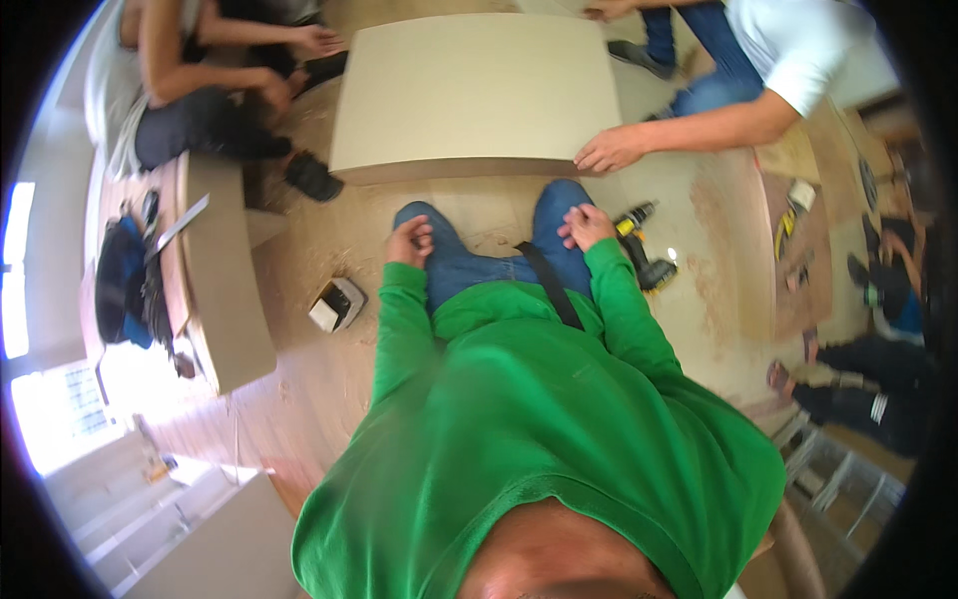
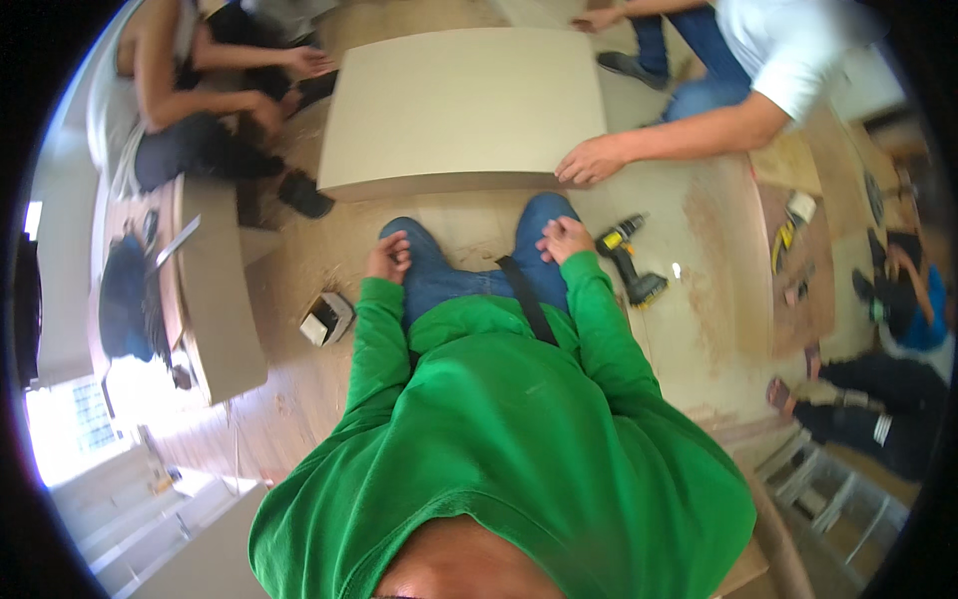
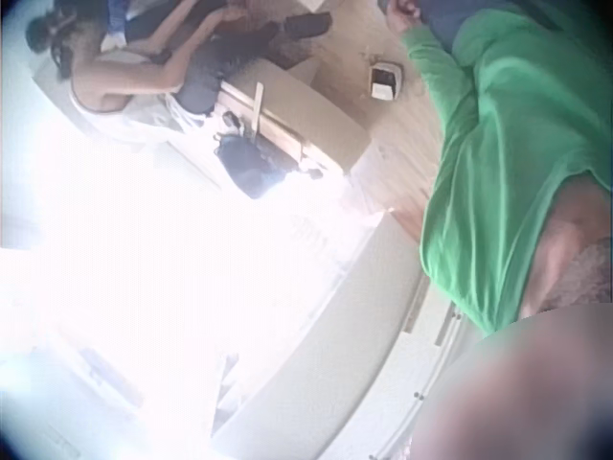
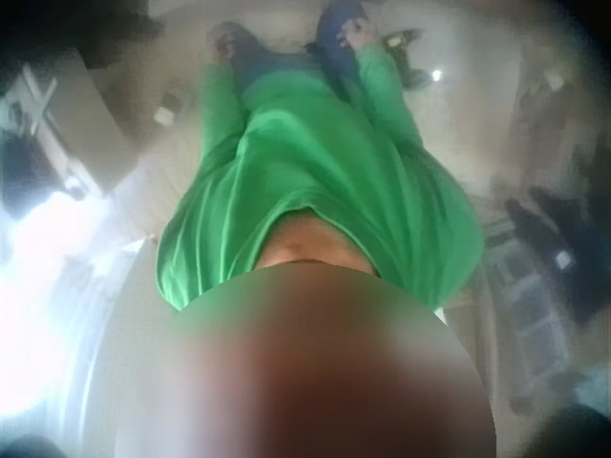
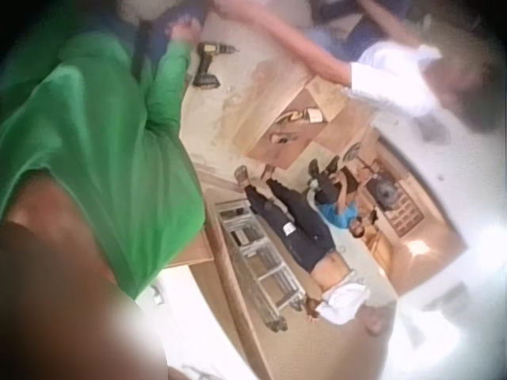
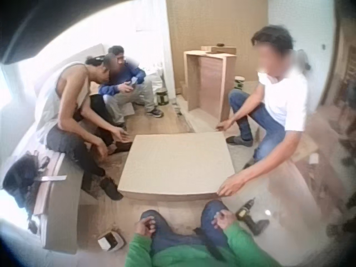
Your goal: The person uses a cordless drill to fasten a wooden panel to a cabinet frame while kneeling on the floor. They align the panel, drive screws, and flip the panel to attach it to the frame with assistance from others.
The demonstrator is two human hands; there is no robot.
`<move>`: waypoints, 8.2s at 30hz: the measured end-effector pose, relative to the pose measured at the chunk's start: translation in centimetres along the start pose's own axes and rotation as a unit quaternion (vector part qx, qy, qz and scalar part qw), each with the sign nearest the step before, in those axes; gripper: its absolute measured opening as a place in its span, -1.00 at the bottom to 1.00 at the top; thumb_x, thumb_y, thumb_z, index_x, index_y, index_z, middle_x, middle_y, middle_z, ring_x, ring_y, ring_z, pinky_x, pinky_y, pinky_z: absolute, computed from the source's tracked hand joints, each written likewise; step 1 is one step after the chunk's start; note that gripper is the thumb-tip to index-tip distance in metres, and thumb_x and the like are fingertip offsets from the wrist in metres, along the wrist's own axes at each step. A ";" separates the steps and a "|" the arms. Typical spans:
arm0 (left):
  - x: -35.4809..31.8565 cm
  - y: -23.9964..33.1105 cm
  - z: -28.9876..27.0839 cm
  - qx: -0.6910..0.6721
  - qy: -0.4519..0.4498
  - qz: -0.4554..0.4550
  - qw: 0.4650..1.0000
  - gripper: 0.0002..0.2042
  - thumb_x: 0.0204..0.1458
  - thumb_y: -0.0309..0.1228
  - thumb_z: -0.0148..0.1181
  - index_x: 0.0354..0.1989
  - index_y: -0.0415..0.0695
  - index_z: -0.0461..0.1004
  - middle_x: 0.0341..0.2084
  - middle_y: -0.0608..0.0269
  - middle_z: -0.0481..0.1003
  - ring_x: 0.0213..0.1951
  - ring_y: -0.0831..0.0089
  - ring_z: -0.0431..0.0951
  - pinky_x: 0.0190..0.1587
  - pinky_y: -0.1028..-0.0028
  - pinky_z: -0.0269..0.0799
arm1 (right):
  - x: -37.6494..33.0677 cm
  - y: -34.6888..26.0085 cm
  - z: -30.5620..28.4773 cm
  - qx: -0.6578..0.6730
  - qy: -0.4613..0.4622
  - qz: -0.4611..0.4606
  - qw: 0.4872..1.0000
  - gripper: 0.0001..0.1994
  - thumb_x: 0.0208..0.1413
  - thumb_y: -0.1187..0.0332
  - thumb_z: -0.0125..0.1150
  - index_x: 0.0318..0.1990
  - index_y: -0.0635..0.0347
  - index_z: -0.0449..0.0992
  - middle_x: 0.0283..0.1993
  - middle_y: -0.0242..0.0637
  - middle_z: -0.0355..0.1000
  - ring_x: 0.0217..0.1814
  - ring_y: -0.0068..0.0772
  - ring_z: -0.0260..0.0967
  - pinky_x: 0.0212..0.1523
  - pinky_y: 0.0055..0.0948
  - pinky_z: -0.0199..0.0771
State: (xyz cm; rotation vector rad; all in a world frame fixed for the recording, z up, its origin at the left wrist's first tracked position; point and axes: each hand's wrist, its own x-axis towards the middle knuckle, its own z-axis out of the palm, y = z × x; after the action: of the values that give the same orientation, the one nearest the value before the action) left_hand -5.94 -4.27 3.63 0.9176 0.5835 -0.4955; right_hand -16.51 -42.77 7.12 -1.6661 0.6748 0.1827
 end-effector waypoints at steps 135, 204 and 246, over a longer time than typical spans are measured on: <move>19.7 18.1 -11.4 0.118 0.292 0.193 0.929 -0.83 0.03 -0.50 0.42 -0.53 -0.18 0.53 -0.70 0.32 0.39 -0.72 0.51 0.30 -0.71 0.42 0.13 | 13.3 1.3 -5.6 0.391 0.242 0.000 0.888 -0.50 0.27 0.57 0.23 0.32 0.04 0.27 0.17 -0.18 0.42 0.01 -0.09 0.60 -0.02 -0.10 0.68; 0.9 -0.4 2.2 0.696 0.164 0.279 0.641 -0.68 0.10 -0.36 0.25 -0.04 -0.28 0.66 -0.16 -0.14 0.67 -0.10 0.04 0.70 0.01 0.19 0.57 | 4.1 -0.5 2.4 -0.428 0.157 -0.037 0.889 -0.39 0.09 0.10 0.24 0.29 0.18 0.40 0.31 0.24 0.28 0.38 0.24 0.20 0.28 0.19 0.21; 13.5 10.1 -8.2 0.528 0.215 0.364 0.737 -0.74 0.07 -0.32 0.37 -0.14 -0.20 0.73 -0.39 0.05 0.69 -0.34 0.26 0.67 -0.16 0.29 0.58 | 13.9 7.2 -9.6 0.012 0.407 -0.089 0.909 -0.71 0.12 0.29 0.34 0.00 0.07 0.61 -0.17 -0.15 0.64 -0.23 -0.31 0.62 -0.18 -0.33 0.62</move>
State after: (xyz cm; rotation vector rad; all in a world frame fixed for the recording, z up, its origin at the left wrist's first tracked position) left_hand 8.31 5.89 -3.24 2.2809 0.2522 0.1930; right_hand -11.27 -56.84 -3.50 -1.7474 1.1207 -0.6935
